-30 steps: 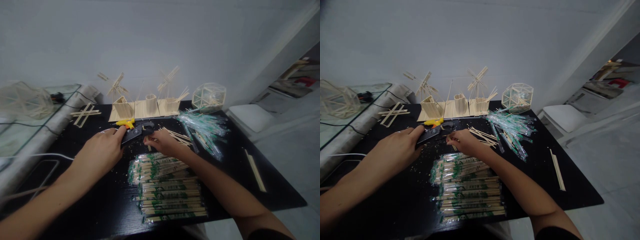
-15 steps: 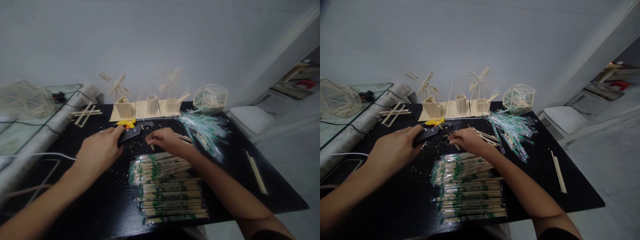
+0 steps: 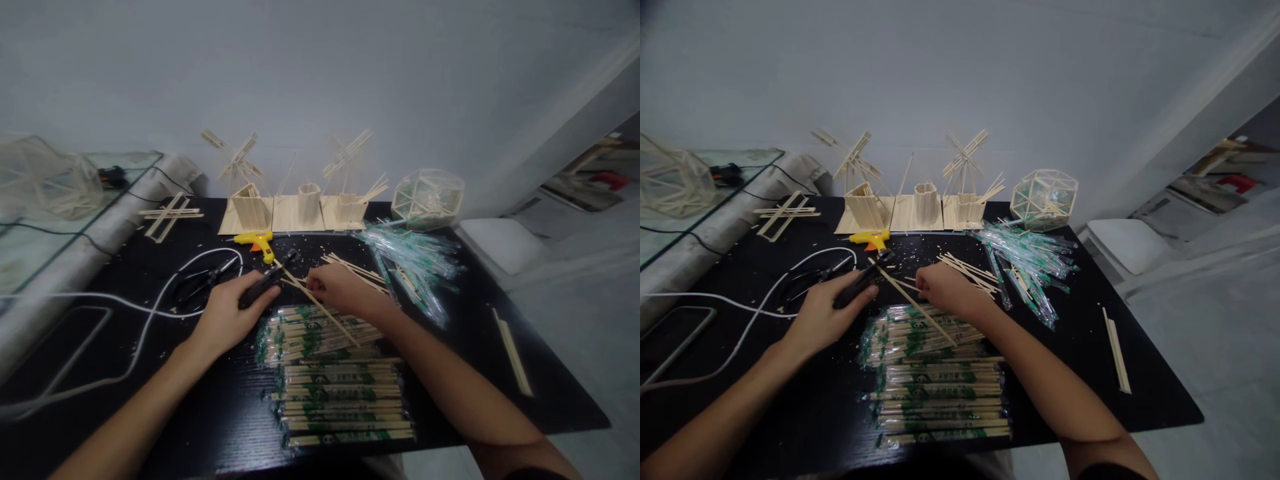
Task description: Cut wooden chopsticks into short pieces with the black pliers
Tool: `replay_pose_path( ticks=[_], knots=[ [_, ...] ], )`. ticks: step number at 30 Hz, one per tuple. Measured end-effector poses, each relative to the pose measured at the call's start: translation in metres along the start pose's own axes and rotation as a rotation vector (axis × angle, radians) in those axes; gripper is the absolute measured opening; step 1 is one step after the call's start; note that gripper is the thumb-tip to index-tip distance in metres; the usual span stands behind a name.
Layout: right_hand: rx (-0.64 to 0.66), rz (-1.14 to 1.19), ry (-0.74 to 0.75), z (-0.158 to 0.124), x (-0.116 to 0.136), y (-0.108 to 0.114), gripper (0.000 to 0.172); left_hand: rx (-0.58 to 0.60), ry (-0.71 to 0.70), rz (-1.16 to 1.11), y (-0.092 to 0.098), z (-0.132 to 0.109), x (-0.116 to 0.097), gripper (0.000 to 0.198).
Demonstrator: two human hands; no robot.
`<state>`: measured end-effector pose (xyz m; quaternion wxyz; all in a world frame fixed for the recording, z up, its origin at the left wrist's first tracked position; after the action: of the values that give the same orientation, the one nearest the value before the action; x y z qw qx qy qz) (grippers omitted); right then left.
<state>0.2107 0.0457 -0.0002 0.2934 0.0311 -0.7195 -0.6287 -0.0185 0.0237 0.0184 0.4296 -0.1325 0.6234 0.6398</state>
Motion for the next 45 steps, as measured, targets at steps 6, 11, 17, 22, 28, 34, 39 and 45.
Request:
replay_pose_path(
  ticks=[6,11,17,22,28,34,39,45],
  knots=[
    [-0.01,-0.02,0.044,0.002,0.006,-0.02,0.006,0.101,-0.054,-0.049,-0.011,-0.011,0.012,0.04],
    [-0.03,-0.045,0.07,0.006,0.008,-0.022,0.008,0.094,-0.077,-0.045,-0.017,-0.013,0.022,0.04],
    [-0.054,-0.072,0.078,0.009,0.005,-0.025,0.008,0.131,-0.052,-0.051,-0.018,-0.013,0.022,0.037],
    [-0.091,-0.014,0.083,0.008,0.003,-0.018,0.008,0.147,-0.009,-0.058,-0.018,-0.013,0.022,0.038],
    [0.116,0.735,-0.007,0.0,0.02,-0.002,0.029,0.135,0.073,-0.041,-0.017,-0.013,0.023,0.041],
    [0.106,1.068,-0.089,-0.004,0.038,-0.006,0.026,0.115,0.126,-0.051,-0.015,-0.011,0.023,0.049],
    [-0.106,0.91,-0.084,-0.008,0.045,-0.007,0.023,0.068,0.157,-0.026,-0.013,-0.01,0.023,0.054],
    [-0.143,0.9,-0.053,-0.007,0.045,-0.006,0.025,0.031,0.181,-0.002,-0.013,-0.007,0.026,0.052]
  ],
)
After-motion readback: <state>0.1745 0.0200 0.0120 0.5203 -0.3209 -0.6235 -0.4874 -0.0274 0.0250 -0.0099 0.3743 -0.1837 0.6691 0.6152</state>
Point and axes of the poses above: each hand's wrist, its own z-axis towards the middle knuckle, its own y-axis out of the back of the hand, x = y × z, the point moved 2 cm from there along z, towards the middle knuckle, and after that the axes turned 9 degrees about -z, right-handed, at the moved point
